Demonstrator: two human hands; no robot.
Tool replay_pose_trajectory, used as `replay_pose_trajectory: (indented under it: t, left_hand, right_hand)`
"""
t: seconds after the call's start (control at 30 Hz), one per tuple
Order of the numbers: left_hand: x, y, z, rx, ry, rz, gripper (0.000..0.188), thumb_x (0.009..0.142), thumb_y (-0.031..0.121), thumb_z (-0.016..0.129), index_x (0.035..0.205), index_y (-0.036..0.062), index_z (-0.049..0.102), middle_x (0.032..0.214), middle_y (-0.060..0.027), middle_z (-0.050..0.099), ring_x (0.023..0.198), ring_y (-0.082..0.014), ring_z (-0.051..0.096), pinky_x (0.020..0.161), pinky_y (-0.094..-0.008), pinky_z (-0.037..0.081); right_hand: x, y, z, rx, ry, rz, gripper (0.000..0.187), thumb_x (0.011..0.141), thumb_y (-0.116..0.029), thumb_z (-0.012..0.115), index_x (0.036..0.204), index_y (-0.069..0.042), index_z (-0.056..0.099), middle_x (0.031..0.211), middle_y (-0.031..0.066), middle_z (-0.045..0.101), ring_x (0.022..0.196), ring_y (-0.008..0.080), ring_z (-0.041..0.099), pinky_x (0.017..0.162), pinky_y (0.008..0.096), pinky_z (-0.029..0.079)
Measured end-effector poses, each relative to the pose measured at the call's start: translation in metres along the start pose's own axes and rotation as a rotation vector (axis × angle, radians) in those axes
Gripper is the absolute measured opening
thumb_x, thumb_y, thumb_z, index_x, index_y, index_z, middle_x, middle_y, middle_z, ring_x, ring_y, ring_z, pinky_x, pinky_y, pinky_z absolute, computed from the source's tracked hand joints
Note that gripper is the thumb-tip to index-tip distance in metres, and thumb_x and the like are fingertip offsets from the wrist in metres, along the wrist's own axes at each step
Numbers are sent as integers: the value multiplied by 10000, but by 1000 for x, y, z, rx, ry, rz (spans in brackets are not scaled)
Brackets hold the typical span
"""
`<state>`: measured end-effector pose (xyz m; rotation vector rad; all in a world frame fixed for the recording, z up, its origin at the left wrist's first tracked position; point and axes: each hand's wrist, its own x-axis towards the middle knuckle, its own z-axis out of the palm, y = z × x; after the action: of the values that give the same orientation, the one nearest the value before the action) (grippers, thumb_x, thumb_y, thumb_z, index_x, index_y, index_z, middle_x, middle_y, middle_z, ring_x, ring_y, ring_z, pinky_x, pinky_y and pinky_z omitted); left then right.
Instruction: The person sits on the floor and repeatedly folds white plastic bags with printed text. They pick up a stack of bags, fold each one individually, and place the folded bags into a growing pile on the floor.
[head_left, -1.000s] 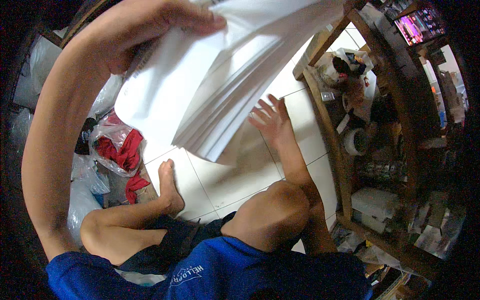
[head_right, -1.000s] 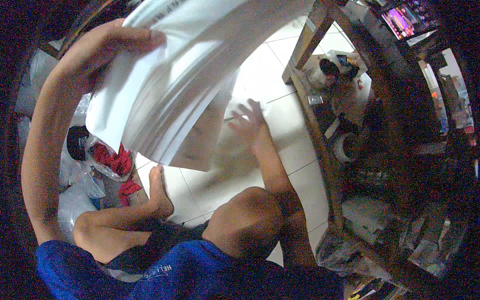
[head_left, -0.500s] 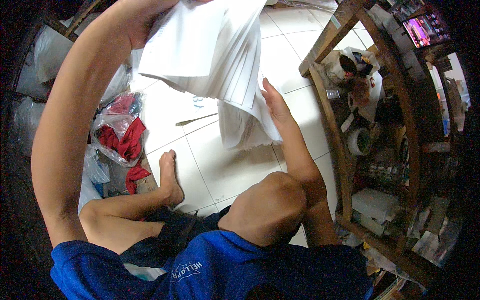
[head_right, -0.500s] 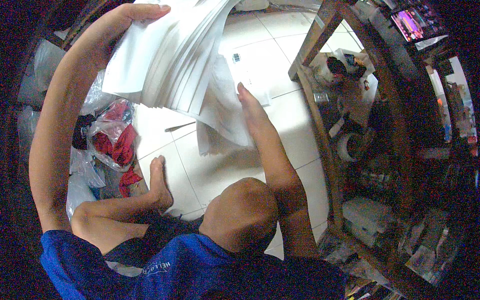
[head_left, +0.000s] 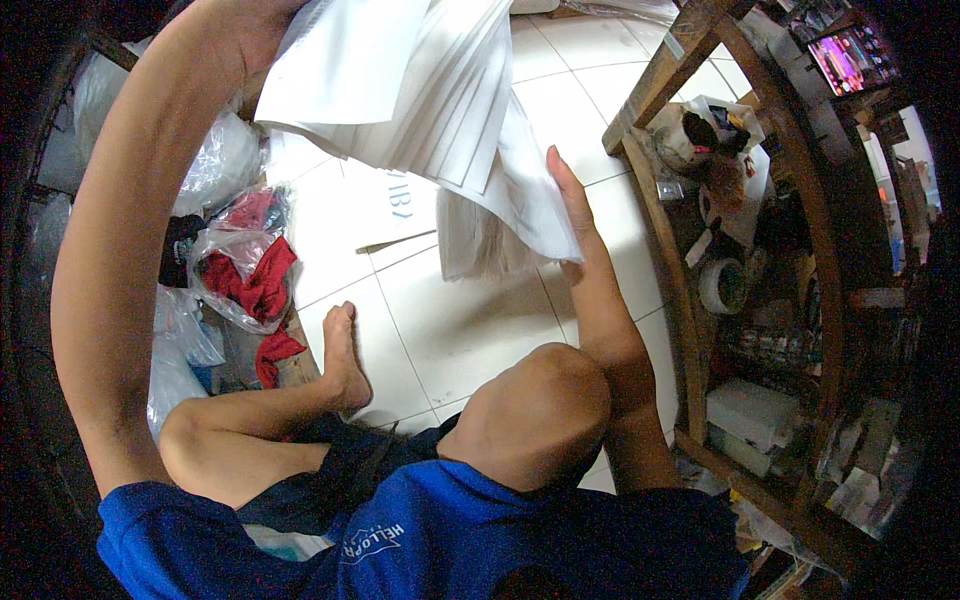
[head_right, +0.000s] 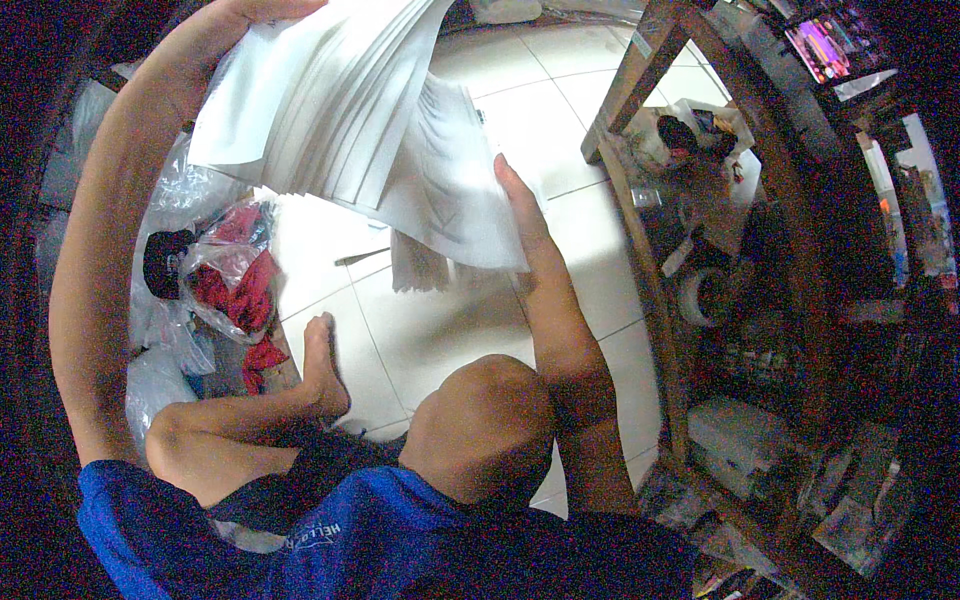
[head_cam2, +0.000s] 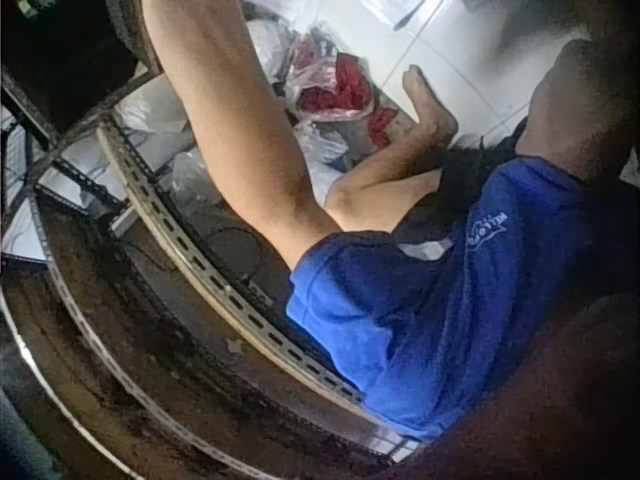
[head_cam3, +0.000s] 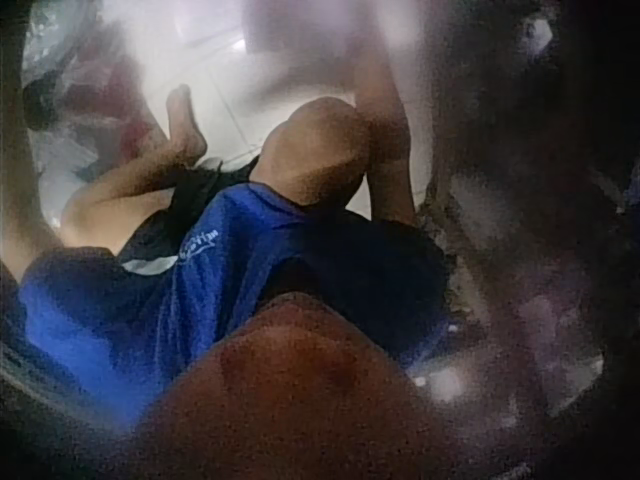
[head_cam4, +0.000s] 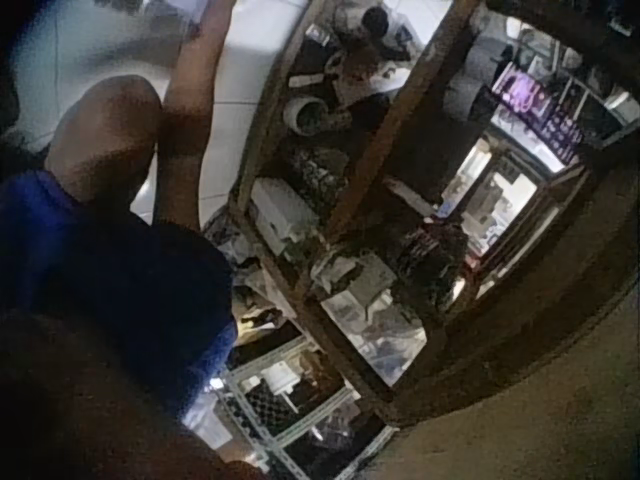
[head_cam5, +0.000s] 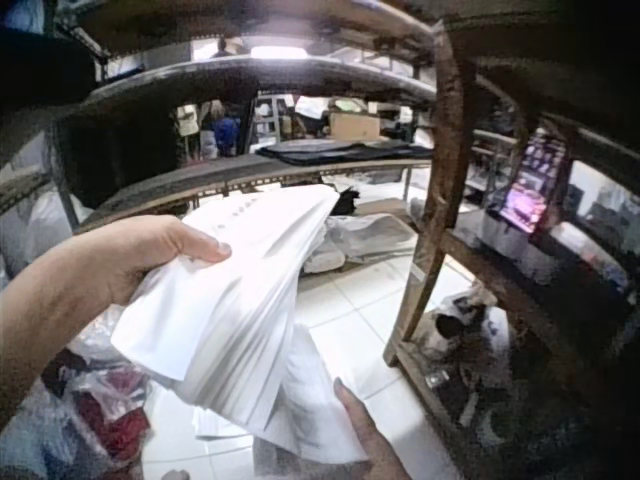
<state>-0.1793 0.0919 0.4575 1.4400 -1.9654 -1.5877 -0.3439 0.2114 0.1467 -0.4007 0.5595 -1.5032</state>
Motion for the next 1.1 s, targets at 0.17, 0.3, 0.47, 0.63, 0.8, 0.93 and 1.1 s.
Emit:
replay_pose_trajectory:
  t: [0.17, 0.3, 0.47, 0.63, 0.8, 0.93, 1.1]
  left_hand:
    - [-3, 4, -1, -24, 19, -6, 435, 845, 205, 667, 1184, -47, 567, 1036, -169, 676, 854, -237, 693, 784, -370, 561]
    - [-5, 13, 1, -57, 16, 10, 431, 844, 196, 668, 1182, -51, 566, 1025, -172, 678, 840, -239, 696, 784, -376, 567]
    - [-13, -1, 19, -179, -12, -36, 388, 856, 184, 671, 1149, -54, 579, 1015, -181, 683, 792, -226, 707, 738, -337, 595]
    - [-24, 9, 20, -335, -329, -5, 330, 855, 193, 694, 1080, -29, 598, 907, -149, 692, 717, -197, 705, 662, -310, 606]
    - [-30, 7, 23, -399, -339, -60, 367, 841, 230, 723, 1074, -21, 591, 897, -143, 690, 710, -190, 705, 630, -304, 604]
    - [-7, -42, 21, -128, -113, 34, 385, 814, 352, 706, 1068, 63, 689, 975, -110, 715, 788, -213, 698, 781, -342, 566]
    - [0, -70, 29, -127, -280, -60, 558, 791, 398, 723, 1156, -6, 603, 990, -158, 700, 778, -254, 694, 758, -374, 556]
  right_hand:
    - [-5, -1, 29, -102, 212, 104, 659, 1022, -493, 283, 1397, 36, 402, 1327, 211, 540, 1214, 338, 542, 1054, 452, 425]
    - [-11, -5, 44, -251, 283, 98, 725, 1007, -573, 246, 1400, 14, 414, 1337, 185, 541, 1212, 341, 540, 1062, 457, 409]
    - [-34, 41, -1, -102, 235, 237, 659, 963, -509, 369, 1418, -32, 388, 1318, 173, 542, 1176, 323, 560, 1026, 448, 447]
    - [-103, 40, -37, -153, 360, 261, 646, 916, -433, 438, 1428, -46, 363, 1291, 170, 546, 1150, 312, 570, 1001, 440, 468]
    - [-117, 34, -50, -183, 398, 233, 664, 869, -358, 508, 1437, -61, 337, 1264, 167, 550, 1125, 301, 581, 976, 432, 489]
    - [-93, 16, -36, -201, 342, 181, 699, 831, -298, 564, 1444, -72, 317, 1243, 164, 553, 1104, 292, 589, 956, 425, 506]
    - [-69, -31, -21, -231, 315, 100, 764, 783, -222, 633, 1453, -87, 292, 1216, 161, 557, 1078, 281, 599, 931, 417, 527]
